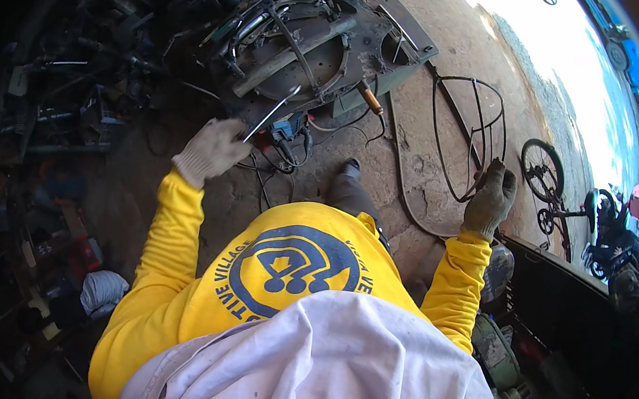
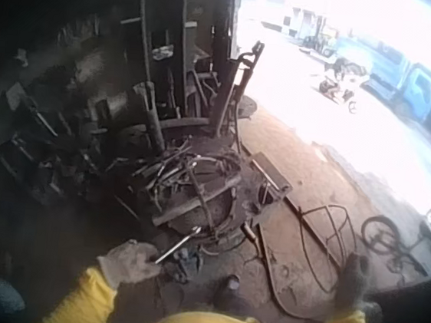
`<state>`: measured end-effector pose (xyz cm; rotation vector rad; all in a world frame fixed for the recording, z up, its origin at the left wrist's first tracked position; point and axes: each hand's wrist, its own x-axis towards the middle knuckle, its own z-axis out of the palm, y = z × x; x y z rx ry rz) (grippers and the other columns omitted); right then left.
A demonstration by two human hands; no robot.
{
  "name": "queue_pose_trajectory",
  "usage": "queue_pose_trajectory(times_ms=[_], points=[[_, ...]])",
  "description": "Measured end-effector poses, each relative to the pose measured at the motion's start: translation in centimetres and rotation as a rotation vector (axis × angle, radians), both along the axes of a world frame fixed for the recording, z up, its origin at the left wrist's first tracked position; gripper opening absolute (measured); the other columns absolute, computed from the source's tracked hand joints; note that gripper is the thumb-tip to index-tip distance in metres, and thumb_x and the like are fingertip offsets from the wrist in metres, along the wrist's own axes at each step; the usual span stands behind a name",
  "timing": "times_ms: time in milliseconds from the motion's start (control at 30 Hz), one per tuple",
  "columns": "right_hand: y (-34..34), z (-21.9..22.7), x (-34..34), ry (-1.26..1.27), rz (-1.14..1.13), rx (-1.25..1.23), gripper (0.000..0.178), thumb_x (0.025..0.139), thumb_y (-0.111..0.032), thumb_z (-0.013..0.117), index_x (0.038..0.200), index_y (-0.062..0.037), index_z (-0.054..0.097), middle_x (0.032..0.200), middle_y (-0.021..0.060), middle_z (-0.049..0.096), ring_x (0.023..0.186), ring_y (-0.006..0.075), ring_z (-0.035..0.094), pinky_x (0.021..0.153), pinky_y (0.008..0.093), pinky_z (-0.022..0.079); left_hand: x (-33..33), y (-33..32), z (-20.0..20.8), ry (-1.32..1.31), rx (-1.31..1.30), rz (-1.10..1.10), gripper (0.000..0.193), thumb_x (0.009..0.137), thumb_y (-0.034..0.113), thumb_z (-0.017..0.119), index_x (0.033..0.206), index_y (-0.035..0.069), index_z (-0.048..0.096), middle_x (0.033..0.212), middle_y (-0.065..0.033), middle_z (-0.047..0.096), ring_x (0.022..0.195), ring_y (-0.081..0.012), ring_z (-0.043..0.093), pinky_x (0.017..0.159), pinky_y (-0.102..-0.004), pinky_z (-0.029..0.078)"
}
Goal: The person joins metal rods together using a welding tool, positioning the rods by hand and applying the welder to create joints.
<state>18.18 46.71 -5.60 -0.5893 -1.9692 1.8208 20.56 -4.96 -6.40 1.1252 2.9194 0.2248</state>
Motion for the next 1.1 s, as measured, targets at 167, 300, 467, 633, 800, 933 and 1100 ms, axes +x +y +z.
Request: queue_pose_trajectory(times_ms=[167, 300, 467, 633, 800, 933, 1100], points=[[1.2, -1.0, -2.4, -0.02, 0.022, -0.036, 0.027, 0.101, -0.034, 0.067, 0.091, -0.0089, 0.063, 0.072, -0.0029, 0.057, 0.064, 0.0055, 0.05, 0.061, 0.0226, 0.038, 8.5, -4.6, 7.0, -0.662, 0.597, 0.822, 0.028, 0.084, 0.018, 0.068, 0.105, 0.001, 0.068, 0.091, -0.0139, 0.065, 0.083, -0.029, 0.065, 0.074, -0.0383, 0.051], [3.9, -3.2, -6.5, -0.064, 0.106, -0.061, 0.024, 0.101, -0.032, 0.066, 0.095, -0.0083, 0.065, 0.076, -0.0022, 0.06, 0.066, 0.0057, 0.052, 0.063, 0.0214, 0.04, 1.5, -3.8, 10.5, -0.244, 0.435, 1.055, 0.027, 0.086, 0.019, 0.068, 0.106, 0.001, 0.069, 0.09, -0.0126, 0.064, 0.077, -0.0251, 0.065, 0.072, -0.0372, 0.051], [5.8, -4.8, -13.7, -0.165, 0.277, -0.016, 0.022, 0.101, -0.028, 0.066, 0.102, -0.0063, 0.067, 0.087, 0.0, 0.063, 0.076, 0.0088, 0.058, 0.072, 0.024, 0.048, -14.2, -11.0, 3.9, 0.035, -0.124, 0.738, 0.039, 0.089, 0.032, 0.067, 0.115, 0.003, 0.069, 0.117, -0.0206, 0.069, 0.107, -0.0381, 0.066, 0.094, -0.044, 0.051], [6.9, -4.8, -17.9, -0.164, 0.429, 0.017, 0.02, 0.1, -0.024, 0.068, 0.106, -0.0048, 0.067, 0.089, 0.0004, 0.064, 0.079, 0.01, 0.06, 0.074, 0.0255, 0.048, -24.0, -7.9, 2.4, -0.186, -0.242, 0.975, 0.044, 0.09, 0.035, 0.065, 0.125, 0.008, 0.067, 0.123, -0.0175, 0.069, 0.119, -0.0374, 0.063, 0.104, -0.0425, 0.049], [6.1, -3.1, -19.9, -0.096, 0.486, -0.089, 0.019, 0.1, -0.02, 0.067, 0.108, -0.003, 0.066, 0.094, 0.0029, 0.064, 0.083, 0.0127, 0.062, 0.077, 0.0268, 0.051, -27.1, -5.6, 1.9, -0.221, -0.162, 1.037, 0.042, 0.091, 0.038, 0.065, 0.125, 0.011, 0.067, 0.117, -0.0164, 0.072, 0.113, -0.0353, 0.066, 0.1, -0.0433, 0.05], [2.4, 0.2, -20.6, 0.106, 0.577, -0.188, 0.01, 0.099, -0.008, 0.062, 0.105, -0.0001, 0.064, 0.098, 0.0053, 0.063, 0.086, 0.0131, 0.063, 0.08, 0.0275, 0.052, -26.6, -5.1, 2.8, 0.197, 0.031, 1.122, 0.043, 0.092, 0.042, 0.065, 0.12, 0.01, 0.071, 0.122, -0.0158, 0.07, 0.114, -0.0359, 0.066, 0.1, -0.0423, 0.05], [-1.1, 3.0, -22.1, 0.47, 0.557, 0.25, 0.018, 0.082, 0.006, 0.073, 0.091, -0.0017, 0.06, 0.103, 0.0151, 0.065, 0.088, 0.0232, 0.065, 0.078, 0.0318, 0.053, -23.3, 9.1, 7.7, 0.098, 1.089, 0.866, 0.027, 0.102, 0.022, 0.065, 0.12, 0.002, 0.066, 0.111, -0.0076, 0.071, 0.095, -0.0162, 0.069, 0.087, -0.0315, 0.056]])
